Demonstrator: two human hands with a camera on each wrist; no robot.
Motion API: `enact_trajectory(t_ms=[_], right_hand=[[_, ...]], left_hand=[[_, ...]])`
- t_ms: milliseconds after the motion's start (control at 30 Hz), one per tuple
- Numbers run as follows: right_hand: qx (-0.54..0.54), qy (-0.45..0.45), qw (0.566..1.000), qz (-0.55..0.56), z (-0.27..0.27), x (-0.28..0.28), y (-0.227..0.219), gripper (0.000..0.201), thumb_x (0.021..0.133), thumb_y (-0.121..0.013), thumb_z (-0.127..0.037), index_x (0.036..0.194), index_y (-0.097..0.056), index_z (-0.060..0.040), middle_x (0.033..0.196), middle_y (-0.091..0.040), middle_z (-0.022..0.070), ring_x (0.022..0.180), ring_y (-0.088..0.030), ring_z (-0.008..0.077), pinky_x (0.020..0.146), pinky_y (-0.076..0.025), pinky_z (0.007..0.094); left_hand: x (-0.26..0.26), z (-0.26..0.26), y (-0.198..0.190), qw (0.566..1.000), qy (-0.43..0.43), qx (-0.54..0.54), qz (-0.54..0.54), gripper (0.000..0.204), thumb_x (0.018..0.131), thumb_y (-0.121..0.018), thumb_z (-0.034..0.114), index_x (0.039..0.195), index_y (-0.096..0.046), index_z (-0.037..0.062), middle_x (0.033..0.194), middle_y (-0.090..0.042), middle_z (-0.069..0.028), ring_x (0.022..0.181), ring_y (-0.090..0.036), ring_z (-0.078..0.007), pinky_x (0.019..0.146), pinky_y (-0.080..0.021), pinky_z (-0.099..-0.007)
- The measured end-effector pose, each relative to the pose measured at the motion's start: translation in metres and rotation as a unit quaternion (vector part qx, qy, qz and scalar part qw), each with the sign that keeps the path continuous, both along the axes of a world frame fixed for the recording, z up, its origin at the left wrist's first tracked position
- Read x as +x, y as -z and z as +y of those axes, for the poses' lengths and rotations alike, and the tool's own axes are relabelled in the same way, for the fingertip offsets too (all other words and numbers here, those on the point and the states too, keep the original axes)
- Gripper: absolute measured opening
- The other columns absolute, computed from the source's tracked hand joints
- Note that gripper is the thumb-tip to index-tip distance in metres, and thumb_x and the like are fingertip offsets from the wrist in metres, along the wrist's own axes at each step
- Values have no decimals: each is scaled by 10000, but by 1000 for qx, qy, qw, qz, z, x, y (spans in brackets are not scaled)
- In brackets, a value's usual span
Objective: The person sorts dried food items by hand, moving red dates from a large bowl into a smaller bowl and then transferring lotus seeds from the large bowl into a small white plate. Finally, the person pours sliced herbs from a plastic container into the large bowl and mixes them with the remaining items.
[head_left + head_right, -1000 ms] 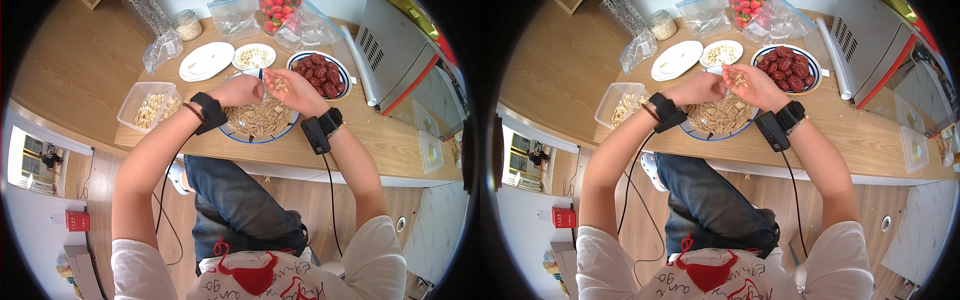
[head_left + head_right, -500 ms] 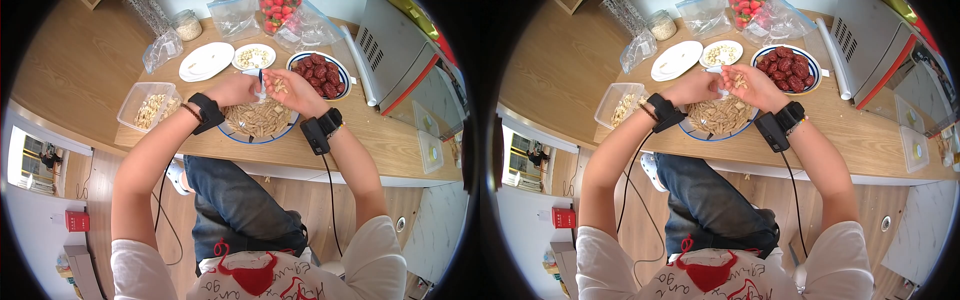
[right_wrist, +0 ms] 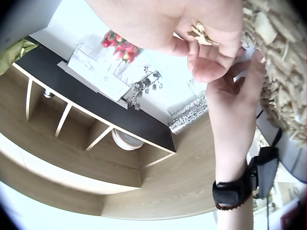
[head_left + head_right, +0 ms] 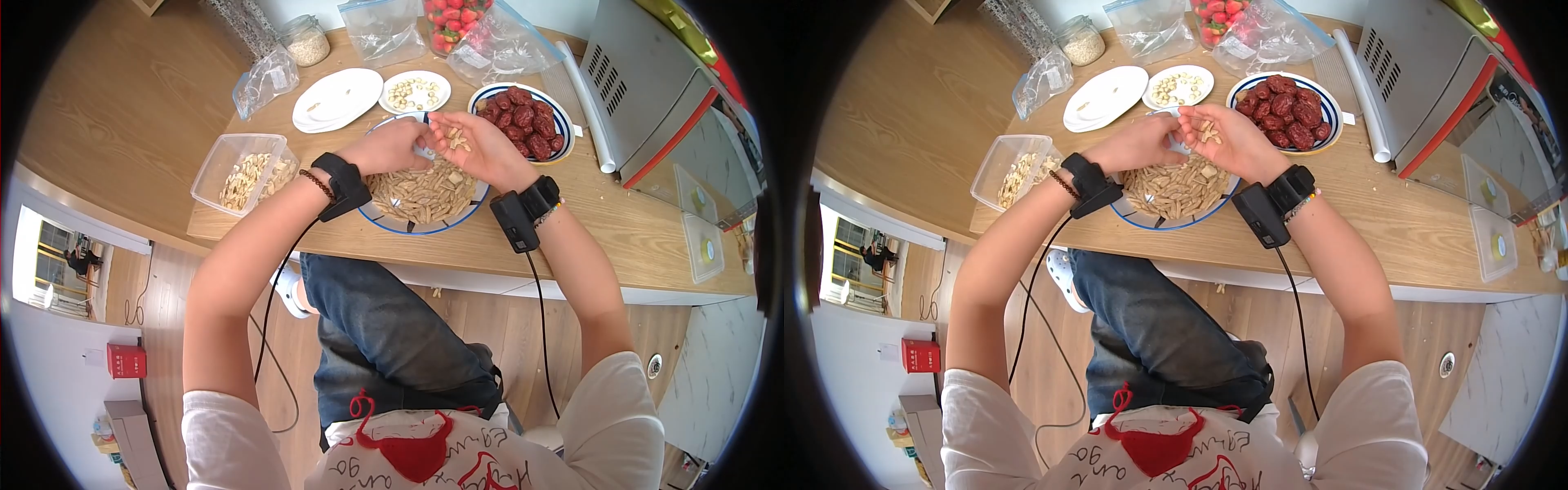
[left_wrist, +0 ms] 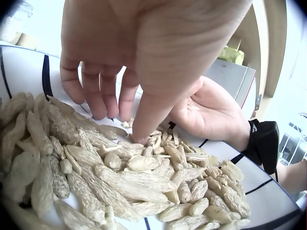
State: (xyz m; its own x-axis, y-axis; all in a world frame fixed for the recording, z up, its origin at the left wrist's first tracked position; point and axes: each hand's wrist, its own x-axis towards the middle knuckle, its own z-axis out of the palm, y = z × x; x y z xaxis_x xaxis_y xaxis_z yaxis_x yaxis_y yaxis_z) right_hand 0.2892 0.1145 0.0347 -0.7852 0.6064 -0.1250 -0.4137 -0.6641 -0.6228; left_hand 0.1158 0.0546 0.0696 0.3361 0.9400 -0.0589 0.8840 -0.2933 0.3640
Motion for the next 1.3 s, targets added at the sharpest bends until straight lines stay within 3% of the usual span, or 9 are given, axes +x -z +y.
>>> enact_trajectory(t_ms=[167,367,767,867,1067,1167,1300], right_hand=[[2,-4,1000,1,0,0,1,240,915,-489,-95,1065,-531,87,938,-544,92,828,-534,136,754,-483,252],[7,-13,1000,9,1,0,2,239,913,-491,-102,1056,-538,84,933,-549,91,826,-534,137,744,-482,259],[17,-7,1000,-3,1,1,2,250,920,-489,-116,1070,-541,77,938,-561,86,828,-542,139,775,-487,268],[14,-8,1000,0,1,1,3,253,920,-492,-118,1072,-541,78,939,-559,86,831,-541,138,774,-485,265],[12,-18,1000,9,4,1,6,246,916,-501,-120,1059,-552,74,932,-558,85,822,-540,136,768,-481,264],[8,-20,1000,10,4,0,5,229,914,-501,-114,1041,-557,67,929,-558,85,819,-540,137,761,-479,262],[8,-18,1000,14,3,1,6,210,916,-493,-109,1033,-545,58,949,-547,86,845,-534,142,764,-477,273]], left_hand=[[0,5,7,999,-3,-14,-50,305,747,-723,224,925,-609,5,821,-648,-127,766,-618,-249,710,-479,-350],[3,10,4,999,13,-5,47,233,761,-696,187,858,-602,-3,790,-643,-130,746,-623,-262,685,-483,-355],[8,6,3,988,31,88,125,173,756,-603,144,744,-582,-27,745,-603,-197,700,-598,-351,638,-477,-413],[2,7,9,983,52,144,101,148,752,-587,120,745,-590,-28,738,-605,-201,698,-599,-354,631,-476,-423],[2,2,5,987,43,124,96,120,746,-578,98,749,-601,-20,713,-612,-193,698,-602,-353,626,-482,-419],[1,5,-2,990,-2,120,77,103,741,-595,85,778,-607,-11,712,-621,-171,673,-611,-321,621,-492,-382],[5,0,-25,981,0,188,-48,136,738,-626,77,843,-596,-4,714,-613,-134,662,-615,-260,623,-498,-338]])
